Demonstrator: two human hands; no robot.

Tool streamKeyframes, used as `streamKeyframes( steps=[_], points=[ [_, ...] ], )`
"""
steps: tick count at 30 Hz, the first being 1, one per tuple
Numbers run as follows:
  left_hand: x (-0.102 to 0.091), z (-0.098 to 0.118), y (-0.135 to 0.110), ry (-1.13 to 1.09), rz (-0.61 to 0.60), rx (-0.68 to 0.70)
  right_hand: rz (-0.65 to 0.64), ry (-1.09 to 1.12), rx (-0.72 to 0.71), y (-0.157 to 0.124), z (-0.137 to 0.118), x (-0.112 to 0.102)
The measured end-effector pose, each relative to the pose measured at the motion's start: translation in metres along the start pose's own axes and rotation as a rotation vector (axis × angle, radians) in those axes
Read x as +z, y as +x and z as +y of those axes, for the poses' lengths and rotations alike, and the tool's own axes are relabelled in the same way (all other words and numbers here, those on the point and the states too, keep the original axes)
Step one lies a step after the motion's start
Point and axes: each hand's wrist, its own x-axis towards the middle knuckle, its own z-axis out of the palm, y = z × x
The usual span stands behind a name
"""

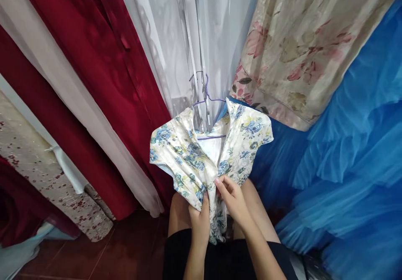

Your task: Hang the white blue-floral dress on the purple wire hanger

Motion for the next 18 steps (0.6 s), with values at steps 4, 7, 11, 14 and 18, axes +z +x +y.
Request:
streamKeyframes(
  steps=[4,7,11,14,18],
  points=[
    [0.003,0.002,-0.006,0.046,-0.02,0.026,0.025,-0.019,-0.01,-0.002,-0.022,-0.016],
    [-0.003,-0.001,-0.003,0.173,0.097,0.121,0.065,-0.016,-0.001,-0.01,-0.028,-0.024],
    [-0.008,0.011,0.004,0.346,0.299,0.499,0.032,-0.023,0.031,-0.019,-0.03,-0.028],
    [0.007,0.026,0.002,0.389,-0.064,0.599,0.041,-0.003,0.016,-0.02,-0.032,-0.028],
    [0.038,0.029,-0.008,0.268,-0.357,0.394,0.036,-0.044,0.004,-0.02,-0.035,-0.032]
  ],
)
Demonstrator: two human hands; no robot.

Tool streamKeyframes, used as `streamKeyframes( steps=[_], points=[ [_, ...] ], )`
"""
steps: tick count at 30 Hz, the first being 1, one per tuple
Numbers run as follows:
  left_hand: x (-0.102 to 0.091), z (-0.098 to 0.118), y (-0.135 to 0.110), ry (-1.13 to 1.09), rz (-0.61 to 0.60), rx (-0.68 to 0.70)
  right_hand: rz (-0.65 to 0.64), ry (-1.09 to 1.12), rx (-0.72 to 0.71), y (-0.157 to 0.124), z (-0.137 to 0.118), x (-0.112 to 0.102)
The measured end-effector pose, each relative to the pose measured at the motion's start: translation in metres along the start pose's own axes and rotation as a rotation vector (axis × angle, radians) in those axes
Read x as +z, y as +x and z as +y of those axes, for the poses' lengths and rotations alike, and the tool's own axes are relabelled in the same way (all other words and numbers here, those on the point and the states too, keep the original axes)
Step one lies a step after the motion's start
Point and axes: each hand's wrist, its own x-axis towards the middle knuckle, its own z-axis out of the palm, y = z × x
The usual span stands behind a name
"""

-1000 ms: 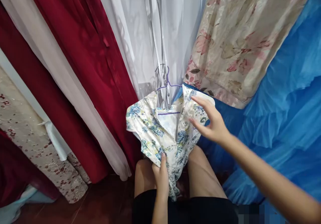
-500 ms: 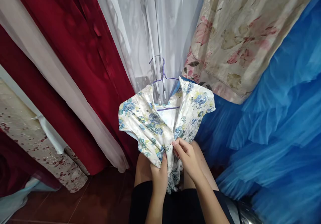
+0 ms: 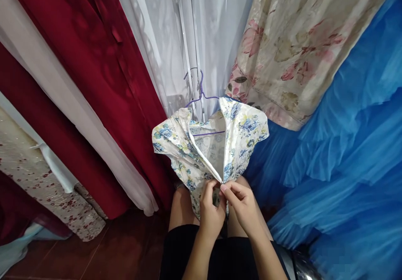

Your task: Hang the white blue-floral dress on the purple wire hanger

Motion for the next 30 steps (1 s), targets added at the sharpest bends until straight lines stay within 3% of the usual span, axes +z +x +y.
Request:
streamKeyframes(
  steps=[3,7,10,13,18,22,24,26,30],
  points=[
    [0.01,-0.001,-0.002,-0.01,0.008,-0.029,-0.054,-0.068,-0.007,-0.003,0.002,-0.009],
    [-0.003,-0.001,-0.004,0.035,-0.061,0.059,-0.078,-0.285,-0.129,0.005,0.006,-0.027],
    [-0.018,0.005,-0.004,0.069,-0.167,0.059,-0.23,-0.565,-0.3,0.038,-0.01,-0.043],
    [-0.025,0.016,-0.002,0.077,-0.252,0.017,-0.393,-0.835,-0.504,0.095,-0.055,-0.048],
    [-0.024,0.035,0.001,0.115,-0.375,-0.017,-0.251,-1.19,-0.795,0.193,-0.138,-0.028],
    [-0.037,0.039,0.007,0.164,-0.486,-0.049,-0.135,-1.253,-0.838,0.214,-0.155,-0.014],
    [-0.048,0.038,0.022,0.173,-0.453,-0.006,-0.091,-1.221,-0.816,0.205,-0.148,-0.01],
    [-0.06,0.042,0.05,0.182,-0.345,0.096,-0.016,-1.134,-0.774,0.189,-0.14,-0.006],
    [-0.072,0.065,0.133,0.199,-0.079,0.306,0.051,-0.908,-0.713,0.162,-0.133,0.005]
  ],
)
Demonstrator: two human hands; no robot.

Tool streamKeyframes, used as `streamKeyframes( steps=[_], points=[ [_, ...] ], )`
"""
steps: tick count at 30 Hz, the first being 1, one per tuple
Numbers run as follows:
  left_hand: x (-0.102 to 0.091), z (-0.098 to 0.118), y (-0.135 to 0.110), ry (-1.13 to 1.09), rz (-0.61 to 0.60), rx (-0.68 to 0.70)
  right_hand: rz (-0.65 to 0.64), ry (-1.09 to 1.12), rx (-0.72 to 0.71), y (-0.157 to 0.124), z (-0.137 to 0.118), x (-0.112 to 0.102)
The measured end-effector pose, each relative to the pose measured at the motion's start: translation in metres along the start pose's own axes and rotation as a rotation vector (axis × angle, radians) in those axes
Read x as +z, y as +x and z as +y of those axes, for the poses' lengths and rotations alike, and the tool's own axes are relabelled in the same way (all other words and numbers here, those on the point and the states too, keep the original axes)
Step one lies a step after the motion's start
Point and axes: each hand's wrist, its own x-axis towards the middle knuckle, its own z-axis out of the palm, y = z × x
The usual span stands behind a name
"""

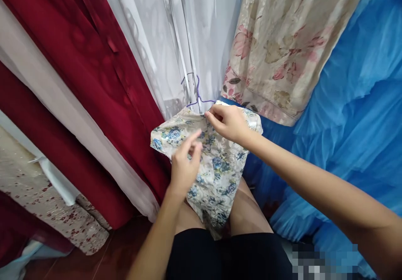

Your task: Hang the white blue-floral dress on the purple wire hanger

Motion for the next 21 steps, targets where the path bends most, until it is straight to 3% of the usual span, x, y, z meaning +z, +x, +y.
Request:
streamKeyframes(
  steps=[3,7,10,12,16,18,19,21],
  points=[
    [0.0,0.001,0.058,0.103,0.022,0.168,0.037,0.12,0.036,-0.003,-0.006,0.002],
    [0.014,0.004,0.093,0.249,-0.006,0.291,0.054,0.209,0.11,-0.003,0.006,0.014],
    [0.012,-0.001,0.105,0.286,0.133,0.292,-0.045,0.223,0.183,-0.014,0.021,0.031],
    [-0.003,-0.016,0.117,0.258,0.294,0.25,-0.165,0.17,0.217,-0.029,0.029,0.041],
    [-0.048,-0.078,0.134,0.09,0.617,-0.01,-0.31,0.104,0.24,-0.063,0.033,0.041],
    [-0.059,-0.113,0.125,-0.054,0.72,-0.34,-0.313,0.121,0.247,-0.071,0.031,0.033],
    [-0.06,-0.128,0.115,-0.114,0.729,-0.531,-0.312,0.134,0.246,-0.072,0.03,0.03],
    [-0.05,-0.15,0.086,-0.157,0.647,-0.718,-0.308,0.16,0.245,-0.071,0.029,0.024]
  ],
)
